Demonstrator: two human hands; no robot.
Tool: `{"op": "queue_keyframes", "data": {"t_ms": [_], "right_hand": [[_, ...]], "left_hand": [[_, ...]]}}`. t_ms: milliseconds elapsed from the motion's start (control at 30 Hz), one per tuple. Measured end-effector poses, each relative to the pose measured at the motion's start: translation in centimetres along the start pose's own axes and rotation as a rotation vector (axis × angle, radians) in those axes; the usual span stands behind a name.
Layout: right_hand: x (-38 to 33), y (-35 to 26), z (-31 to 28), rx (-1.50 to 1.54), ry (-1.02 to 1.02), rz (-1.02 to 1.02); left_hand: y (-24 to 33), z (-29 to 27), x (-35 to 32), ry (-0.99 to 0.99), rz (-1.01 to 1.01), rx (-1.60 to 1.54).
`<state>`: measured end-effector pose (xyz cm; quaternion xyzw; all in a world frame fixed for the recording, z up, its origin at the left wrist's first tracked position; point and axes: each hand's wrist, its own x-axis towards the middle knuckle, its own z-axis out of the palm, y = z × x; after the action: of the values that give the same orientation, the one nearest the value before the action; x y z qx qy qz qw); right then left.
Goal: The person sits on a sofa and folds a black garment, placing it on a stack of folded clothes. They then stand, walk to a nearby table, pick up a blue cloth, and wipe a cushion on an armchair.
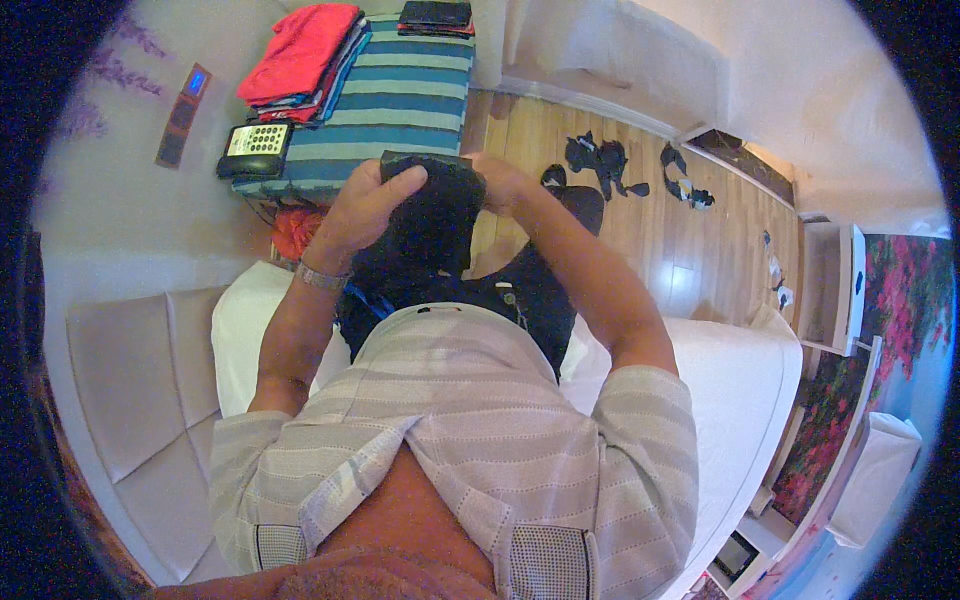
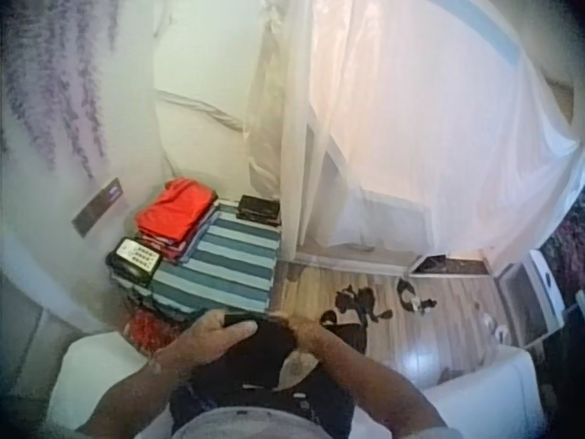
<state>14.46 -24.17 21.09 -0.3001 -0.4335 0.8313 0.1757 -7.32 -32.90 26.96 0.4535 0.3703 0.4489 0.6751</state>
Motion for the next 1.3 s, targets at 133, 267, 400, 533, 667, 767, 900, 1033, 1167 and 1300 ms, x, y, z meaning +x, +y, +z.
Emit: {"op": "queue_keyframes", "data": {"t_ms": [133,267,400,533,667,767,900,1033,1167,1300], "right_hand": [[0.2,2.7,0.4,0.230,-0.088,-0.011],[0.9,3.5,0.2,0.289,-0.037,0.049],[0.1,1.3,1.7,0.327,-0.113,0.032],[-0.8,0.3,2.5,0.406,-0.206,-0.042],[-0.8,0.6,1.9,0.432,-0.270,-0.128],[-0.2,1.1,1.7,0.453,-0.306,-0.170],[-1.0,0.2,2.7,0.458,-0.267,-0.147],[-0.5,0.4,2.3,0.431,-0.316,-0.135],[0.0,1.2,1.5,0.498,-0.314,-0.117],[0.0,1.3,1.7,0.448,-0.243,-0.071]], "left_hand": [[0.4,0.9,0.8,0.124,0.063,0.006],[0.2,0.1,1.9,0.141,0.140,0.194],[1.5,0.7,2.3,0.066,0.238,0.261],[3.5,1.5,2.6,-0.011,0.322,0.389],[4.5,2.5,2.6,-0.011,0.388,0.427],[4.5,3.1,2.8,0.045,0.457,0.446],[4.6,3.4,2.9,0.140,0.546,0.612],[4.2,3.4,2.8,0.286,0.689,0.765],[3.8,2.7,2.6,0.353,0.785,0.922],[3.9,2.6,2.9,0.440,0.999,1.010]]}}
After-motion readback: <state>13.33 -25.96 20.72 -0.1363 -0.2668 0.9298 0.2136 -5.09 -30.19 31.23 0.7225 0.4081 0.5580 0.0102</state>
